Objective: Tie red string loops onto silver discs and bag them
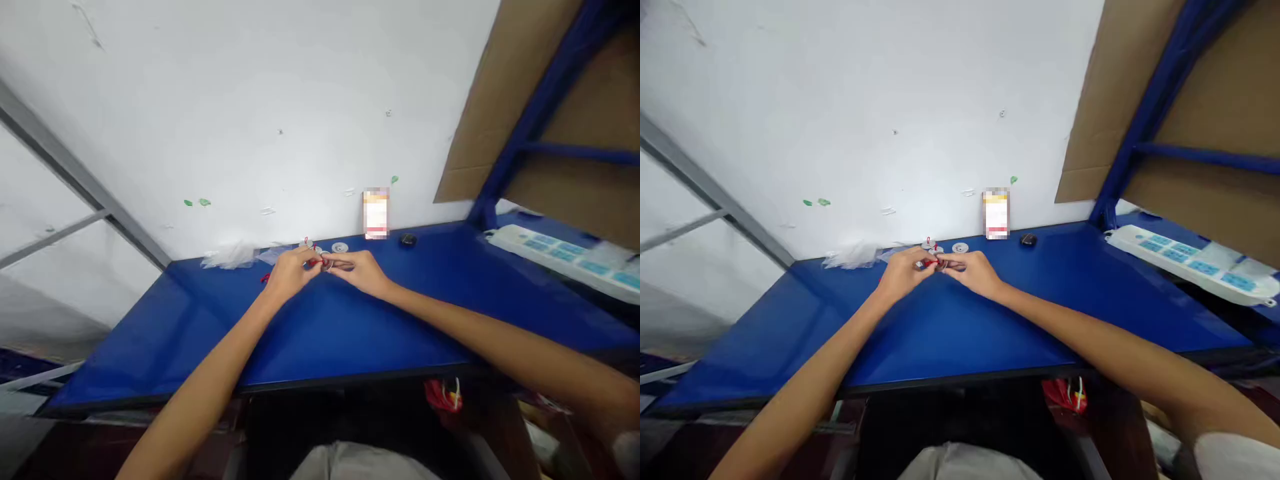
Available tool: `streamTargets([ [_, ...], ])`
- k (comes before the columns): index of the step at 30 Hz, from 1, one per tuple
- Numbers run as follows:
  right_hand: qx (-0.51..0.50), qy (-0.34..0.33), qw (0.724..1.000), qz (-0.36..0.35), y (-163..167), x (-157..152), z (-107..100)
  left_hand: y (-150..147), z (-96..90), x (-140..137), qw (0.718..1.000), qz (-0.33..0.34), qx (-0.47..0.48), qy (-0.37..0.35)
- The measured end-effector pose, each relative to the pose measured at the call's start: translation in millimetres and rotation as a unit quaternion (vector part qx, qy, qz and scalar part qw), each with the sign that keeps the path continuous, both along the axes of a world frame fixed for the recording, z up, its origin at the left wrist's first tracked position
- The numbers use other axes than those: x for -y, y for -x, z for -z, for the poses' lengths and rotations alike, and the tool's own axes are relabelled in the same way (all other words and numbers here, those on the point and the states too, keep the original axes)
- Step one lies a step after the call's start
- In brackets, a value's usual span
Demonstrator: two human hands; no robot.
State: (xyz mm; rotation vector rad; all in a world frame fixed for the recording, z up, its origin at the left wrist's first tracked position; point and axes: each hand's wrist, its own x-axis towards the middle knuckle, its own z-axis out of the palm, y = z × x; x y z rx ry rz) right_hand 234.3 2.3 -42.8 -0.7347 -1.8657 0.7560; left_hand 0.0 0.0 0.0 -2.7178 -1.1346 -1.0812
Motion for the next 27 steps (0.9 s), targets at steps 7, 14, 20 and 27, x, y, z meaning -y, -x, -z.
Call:
streamTargets([
  [7,0.004,-0.019,1.000,-0.010,2,-4,6,-7,0.5,9,0.998,-0.036,-0.056,0.013],
  [14,-0.042,0.009,0.999,0.006,5,1,0,-15,5.9,11,0.983,-0.029,0.116,0.142],
  [20,-0.071,-0.025,0.997,0.026,3,5,-9,-17,10.7,7,0.894,0.030,0.303,0.328],
  [27,-0.069,-0.131,0.988,0.041,-1,10,-21,-13,9.7,6,0.813,0.094,0.373,0.438],
])
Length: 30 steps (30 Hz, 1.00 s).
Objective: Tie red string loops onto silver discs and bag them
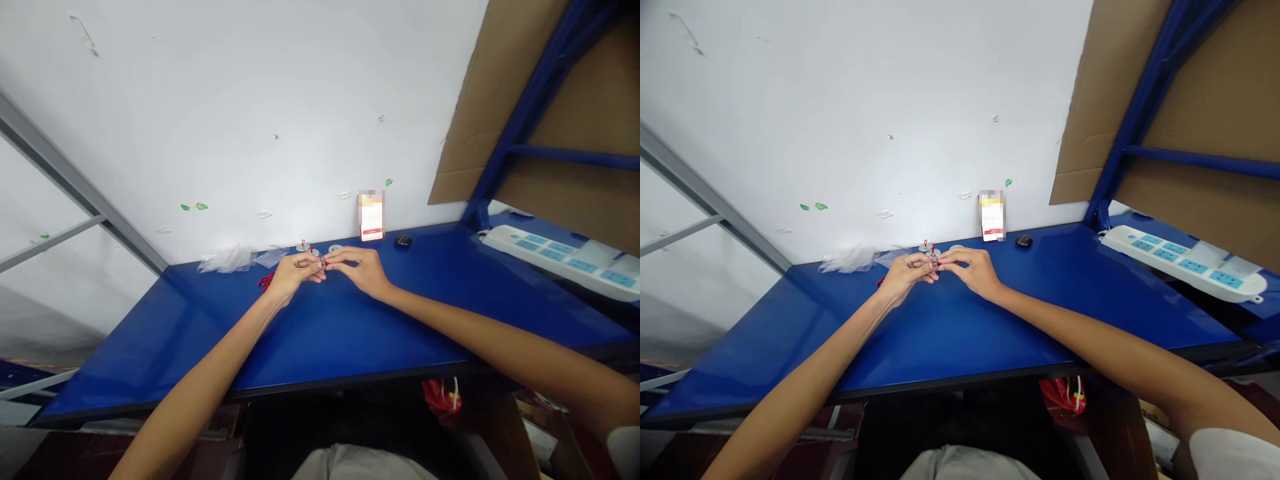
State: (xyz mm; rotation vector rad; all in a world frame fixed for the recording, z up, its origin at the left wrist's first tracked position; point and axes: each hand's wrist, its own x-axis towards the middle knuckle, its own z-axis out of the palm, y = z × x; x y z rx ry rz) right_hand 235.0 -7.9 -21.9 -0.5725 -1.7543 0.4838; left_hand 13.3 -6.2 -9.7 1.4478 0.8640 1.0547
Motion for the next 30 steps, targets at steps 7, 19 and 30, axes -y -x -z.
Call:
streamTargets([
  [7,0.093,0.014,0.994,-0.048,-10,-6,-8,6,0.1,-5,0.998,0.030,-0.047,-0.029],
  [19,0.231,-0.004,0.972,-0.051,-15,-9,-14,-5,0.1,4,0.898,-0.021,-0.290,-0.331],
  [30,0.284,-0.002,0.957,0.061,-17,-22,4,9,17.0,-51,0.844,-0.156,-0.427,-0.284],
])
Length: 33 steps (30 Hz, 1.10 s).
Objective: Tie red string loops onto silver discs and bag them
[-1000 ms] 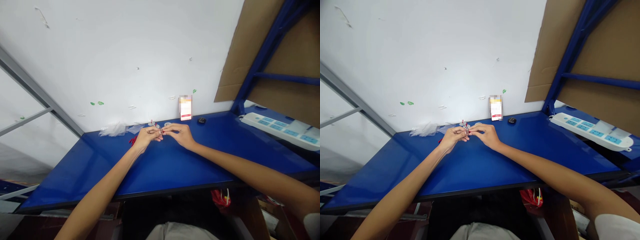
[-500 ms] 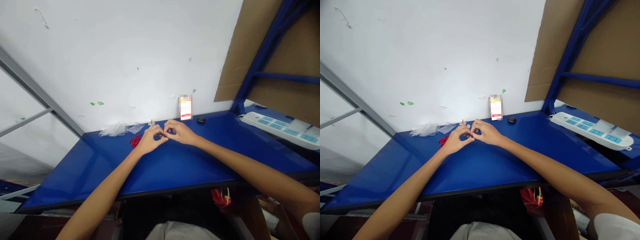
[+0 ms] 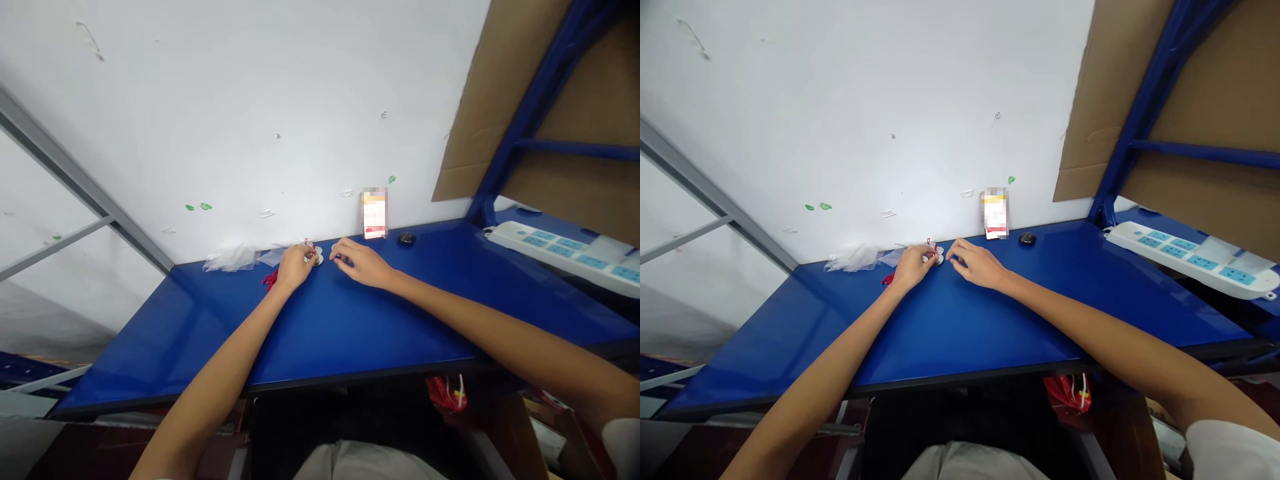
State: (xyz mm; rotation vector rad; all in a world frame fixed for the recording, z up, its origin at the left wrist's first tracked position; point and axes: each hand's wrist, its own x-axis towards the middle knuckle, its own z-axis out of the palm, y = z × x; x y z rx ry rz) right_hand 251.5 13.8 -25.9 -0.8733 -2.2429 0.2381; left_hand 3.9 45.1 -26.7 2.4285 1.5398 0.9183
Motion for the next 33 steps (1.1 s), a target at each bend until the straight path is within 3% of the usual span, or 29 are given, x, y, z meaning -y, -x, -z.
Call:
streamTargets([
  [3,0.024,-0.017,1.000,0.010,-5,0,-1,6,-7.1,2,0.999,-0.005,0.007,-0.033],
  [7,0.070,-0.032,0.997,0.017,-8,3,-4,29,-36.5,14,0.997,-0.021,0.010,-0.074],
  [11,0.105,-0.042,0.993,0.017,-10,-2,0,63,-58.7,16,0.997,-0.028,-0.068,0.023],
  [16,0.094,-0.064,0.992,0.046,-14,-16,6,74,-40.7,1,0.990,0.034,-0.102,0.096],
  [22,0.098,-0.059,0.992,0.060,-19,-25,11,56,-14.2,-7,0.986,0.069,-0.143,0.043],
  [25,0.086,-0.068,0.993,0.039,-17,-23,11,55,-20.0,-3,0.988,0.076,-0.131,0.031],
  [29,0.108,-0.080,0.989,-0.055,-5,-13,9,57,-38.0,6,0.991,0.046,-0.123,0.034],
  [33,0.135,-0.037,0.985,-0.100,11,-3,12,65,-53.0,11,0.991,0.002,-0.128,0.025],
])
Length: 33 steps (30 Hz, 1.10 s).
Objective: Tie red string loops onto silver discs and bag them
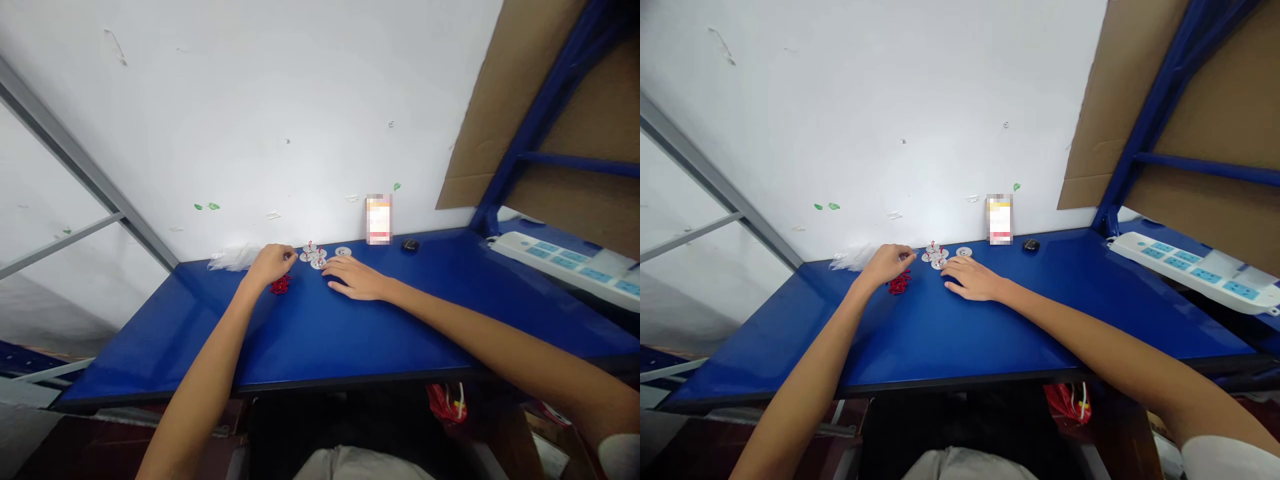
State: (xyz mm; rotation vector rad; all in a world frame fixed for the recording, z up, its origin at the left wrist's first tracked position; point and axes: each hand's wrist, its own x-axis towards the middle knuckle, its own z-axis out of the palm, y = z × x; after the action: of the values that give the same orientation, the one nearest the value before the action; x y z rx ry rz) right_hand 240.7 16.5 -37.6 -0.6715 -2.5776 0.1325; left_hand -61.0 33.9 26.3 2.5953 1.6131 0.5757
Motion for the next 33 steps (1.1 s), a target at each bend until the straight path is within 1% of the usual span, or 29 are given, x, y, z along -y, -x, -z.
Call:
streamTargets([
  [2,0.004,0.037,0.999,0.014,4,2,4,10,-5.2,1,0.999,-0.018,-0.017,0.030],
  [4,0.004,0.066,0.998,0.021,4,2,7,21,-9.7,1,0.996,-0.027,-0.032,0.078],
  [6,0.005,0.086,0.996,0.024,3,1,8,30,-13.8,1,0.993,-0.028,-0.032,0.111],
  [8,0.007,0.093,0.995,0.028,1,1,8,36,-17.6,1,0.991,-0.028,-0.026,0.126],
  [10,0.011,0.082,0.996,0.030,-1,1,5,39,-20.4,2,0.989,-0.026,-0.026,0.143],
  [14,-0.022,0.011,0.999,0.028,-9,-1,-7,39,-21.0,3,0.978,-0.013,-0.025,0.206],
  [17,-0.049,-0.038,0.995,0.075,-21,-9,-12,39,-17.4,1,0.972,-0.018,-0.015,0.233],
  [19,-0.048,-0.053,0.991,0.113,-30,-18,-11,41,-13.8,-2,0.973,-0.021,-0.028,0.230],
  [20,-0.045,-0.054,0.990,0.122,-35,-22,-9,42,-11.6,-4,0.975,-0.021,-0.037,0.217],
  [23,-0.037,-0.046,0.990,0.125,-44,-34,-2,45,-3.7,-11,0.988,-0.021,-0.047,0.144],
  [25,-0.027,-0.038,0.992,0.119,-45,-39,1,45,2.8,-15,0.993,-0.019,-0.038,0.114],
  [29,-0.006,-0.052,0.989,0.139,-42,-44,5,37,14.3,-20,0.989,-0.014,-0.050,0.135],
  [33,-0.010,-0.068,0.984,0.163,-40,-44,6,33,19.8,-22,0.987,-0.023,-0.083,0.139],
])
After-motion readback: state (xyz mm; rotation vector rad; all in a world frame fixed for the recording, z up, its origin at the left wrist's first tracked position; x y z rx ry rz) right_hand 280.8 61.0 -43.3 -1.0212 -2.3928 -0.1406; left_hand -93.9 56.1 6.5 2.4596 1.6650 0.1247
